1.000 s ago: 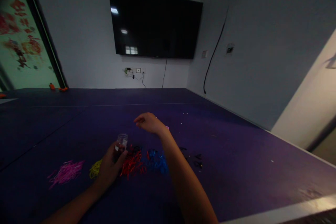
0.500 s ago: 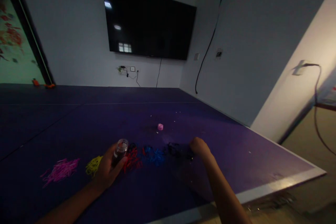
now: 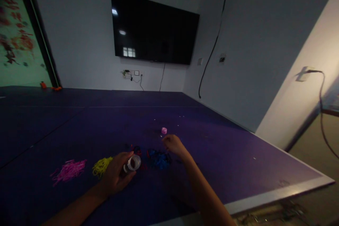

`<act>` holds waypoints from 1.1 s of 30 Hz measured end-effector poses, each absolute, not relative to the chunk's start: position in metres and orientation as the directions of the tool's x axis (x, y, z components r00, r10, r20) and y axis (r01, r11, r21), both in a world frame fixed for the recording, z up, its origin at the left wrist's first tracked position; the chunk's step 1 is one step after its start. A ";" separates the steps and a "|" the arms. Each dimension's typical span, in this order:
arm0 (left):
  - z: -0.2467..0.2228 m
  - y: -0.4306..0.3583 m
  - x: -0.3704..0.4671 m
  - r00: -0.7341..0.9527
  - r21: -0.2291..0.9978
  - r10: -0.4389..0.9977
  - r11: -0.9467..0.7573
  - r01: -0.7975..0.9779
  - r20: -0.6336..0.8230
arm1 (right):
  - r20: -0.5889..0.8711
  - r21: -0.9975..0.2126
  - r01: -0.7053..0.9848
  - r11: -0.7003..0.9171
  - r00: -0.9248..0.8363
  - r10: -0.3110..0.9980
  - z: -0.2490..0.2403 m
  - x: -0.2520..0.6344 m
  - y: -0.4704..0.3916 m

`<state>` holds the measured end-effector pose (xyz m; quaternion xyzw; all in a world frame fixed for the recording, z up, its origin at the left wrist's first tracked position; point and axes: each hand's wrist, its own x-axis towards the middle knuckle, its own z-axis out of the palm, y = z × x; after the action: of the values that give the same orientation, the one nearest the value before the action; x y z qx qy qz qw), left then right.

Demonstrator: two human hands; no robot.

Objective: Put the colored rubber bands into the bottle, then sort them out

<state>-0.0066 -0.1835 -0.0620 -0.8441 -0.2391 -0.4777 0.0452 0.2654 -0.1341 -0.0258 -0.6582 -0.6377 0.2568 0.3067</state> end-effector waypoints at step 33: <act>-0.052 -0.181 0.001 0.097 0.632 0.728 -0.646 0.428 0.679 | 0.364 -0.519 0.851 -0.080 0.305 0.880 -0.072 0.308 -0.171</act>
<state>0.0015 -0.1806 -0.0520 -0.7275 -0.3973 -0.5421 -0.1381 0.3075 -0.1706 -0.0722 -0.7344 -0.5893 0.0218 0.3361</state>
